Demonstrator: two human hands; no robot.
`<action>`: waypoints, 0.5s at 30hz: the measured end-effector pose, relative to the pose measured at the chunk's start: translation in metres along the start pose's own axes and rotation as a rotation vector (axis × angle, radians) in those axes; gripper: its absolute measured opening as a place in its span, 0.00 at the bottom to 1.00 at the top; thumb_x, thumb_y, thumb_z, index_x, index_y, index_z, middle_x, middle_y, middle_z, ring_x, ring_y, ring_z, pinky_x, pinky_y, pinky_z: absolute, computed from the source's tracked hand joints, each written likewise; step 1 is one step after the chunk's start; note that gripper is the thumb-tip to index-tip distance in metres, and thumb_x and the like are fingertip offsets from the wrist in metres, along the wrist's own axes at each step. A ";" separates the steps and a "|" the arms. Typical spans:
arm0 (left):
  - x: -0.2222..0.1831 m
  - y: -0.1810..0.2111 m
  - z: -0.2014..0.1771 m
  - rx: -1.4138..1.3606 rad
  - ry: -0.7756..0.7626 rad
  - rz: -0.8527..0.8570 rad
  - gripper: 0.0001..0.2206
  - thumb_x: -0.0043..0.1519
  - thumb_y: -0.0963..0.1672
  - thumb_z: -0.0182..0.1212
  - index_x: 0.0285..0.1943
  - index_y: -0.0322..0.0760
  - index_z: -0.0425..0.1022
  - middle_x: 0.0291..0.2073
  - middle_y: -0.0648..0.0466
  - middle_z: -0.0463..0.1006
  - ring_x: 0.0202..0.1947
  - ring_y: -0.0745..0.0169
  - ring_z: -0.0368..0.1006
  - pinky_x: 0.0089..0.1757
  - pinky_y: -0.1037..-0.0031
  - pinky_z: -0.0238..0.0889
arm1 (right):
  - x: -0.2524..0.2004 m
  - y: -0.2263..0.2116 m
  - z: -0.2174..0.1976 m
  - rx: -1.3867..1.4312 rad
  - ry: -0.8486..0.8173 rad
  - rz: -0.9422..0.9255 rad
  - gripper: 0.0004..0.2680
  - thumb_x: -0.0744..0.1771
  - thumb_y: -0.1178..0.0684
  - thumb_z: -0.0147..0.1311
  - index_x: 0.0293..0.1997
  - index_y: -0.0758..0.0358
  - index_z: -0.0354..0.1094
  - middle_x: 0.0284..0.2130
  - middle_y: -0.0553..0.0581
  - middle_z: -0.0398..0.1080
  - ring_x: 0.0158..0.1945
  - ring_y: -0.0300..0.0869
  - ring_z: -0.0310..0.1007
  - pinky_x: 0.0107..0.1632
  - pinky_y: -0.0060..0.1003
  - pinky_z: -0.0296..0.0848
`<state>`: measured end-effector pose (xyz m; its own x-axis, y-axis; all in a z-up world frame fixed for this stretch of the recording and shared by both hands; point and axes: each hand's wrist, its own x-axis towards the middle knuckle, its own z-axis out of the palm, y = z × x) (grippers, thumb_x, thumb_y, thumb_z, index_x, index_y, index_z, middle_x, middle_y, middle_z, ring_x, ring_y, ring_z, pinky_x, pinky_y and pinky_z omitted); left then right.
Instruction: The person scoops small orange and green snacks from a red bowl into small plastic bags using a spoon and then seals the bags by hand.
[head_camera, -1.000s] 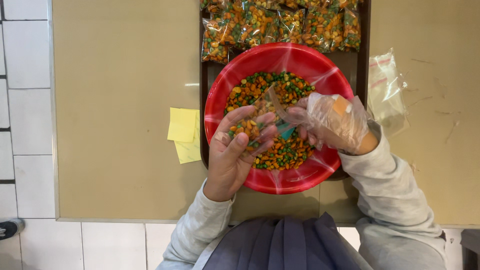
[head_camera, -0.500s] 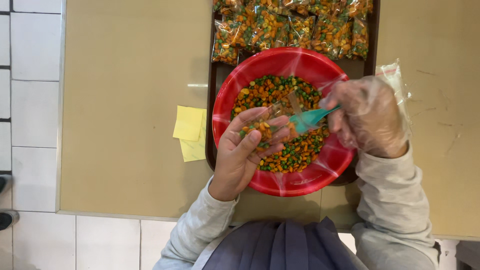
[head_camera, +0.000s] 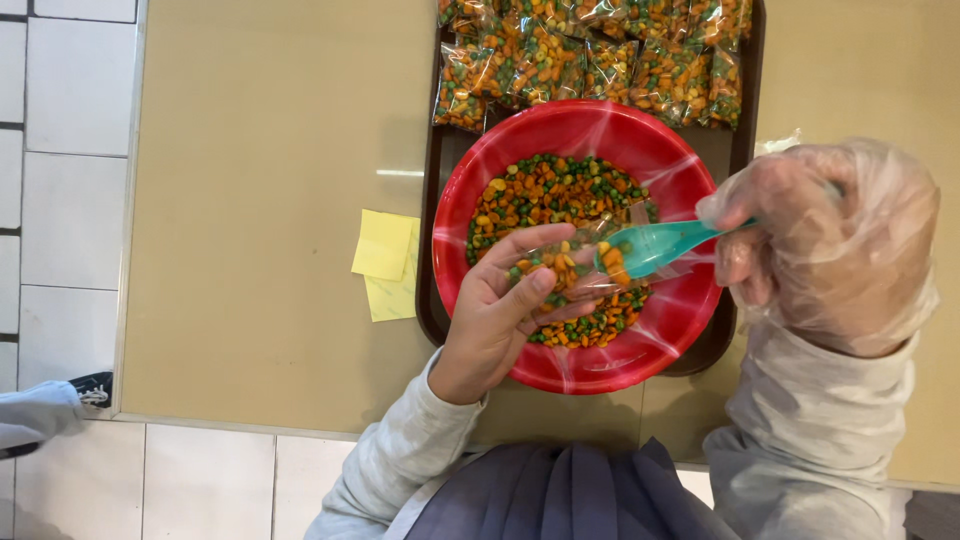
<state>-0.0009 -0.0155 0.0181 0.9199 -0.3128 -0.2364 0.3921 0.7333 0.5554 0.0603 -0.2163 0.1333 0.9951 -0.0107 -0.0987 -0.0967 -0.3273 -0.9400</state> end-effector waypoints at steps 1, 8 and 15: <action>0.000 -0.001 0.000 -0.016 0.005 -0.002 0.22 0.64 0.43 0.62 0.66 0.29 0.65 0.56 0.36 0.75 0.52 0.38 0.77 0.51 0.58 0.76 | -0.002 -0.010 0.009 -0.060 0.071 0.085 0.15 0.69 0.48 0.47 0.26 0.69 0.66 0.11 0.61 0.61 0.08 0.40 0.53 0.11 0.29 0.51; -0.001 -0.008 0.001 -0.103 -0.030 -0.010 0.21 0.63 0.39 0.63 0.65 0.30 0.66 0.69 0.43 0.66 0.56 0.28 0.73 0.51 0.56 0.76 | -0.005 0.103 -0.029 0.019 -0.231 -0.392 0.04 0.72 0.58 0.46 0.42 0.54 0.66 0.22 0.49 0.67 0.22 0.34 0.62 0.28 0.27 0.66; 0.000 -0.007 0.001 -0.100 0.002 -0.068 0.27 0.57 0.38 0.68 0.67 0.27 0.66 0.54 0.39 0.77 0.53 0.38 0.77 0.51 0.64 0.76 | -0.018 0.121 -0.040 -0.491 -0.349 -0.416 0.09 0.71 0.51 0.45 0.44 0.53 0.76 0.33 0.41 0.77 0.31 0.33 0.71 0.46 0.27 0.67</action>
<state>-0.0042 -0.0213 0.0150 0.8913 -0.3629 -0.2720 0.4514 0.7671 0.4558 0.0320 -0.2939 0.0346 0.8745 0.4813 0.0591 0.3899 -0.6254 -0.6759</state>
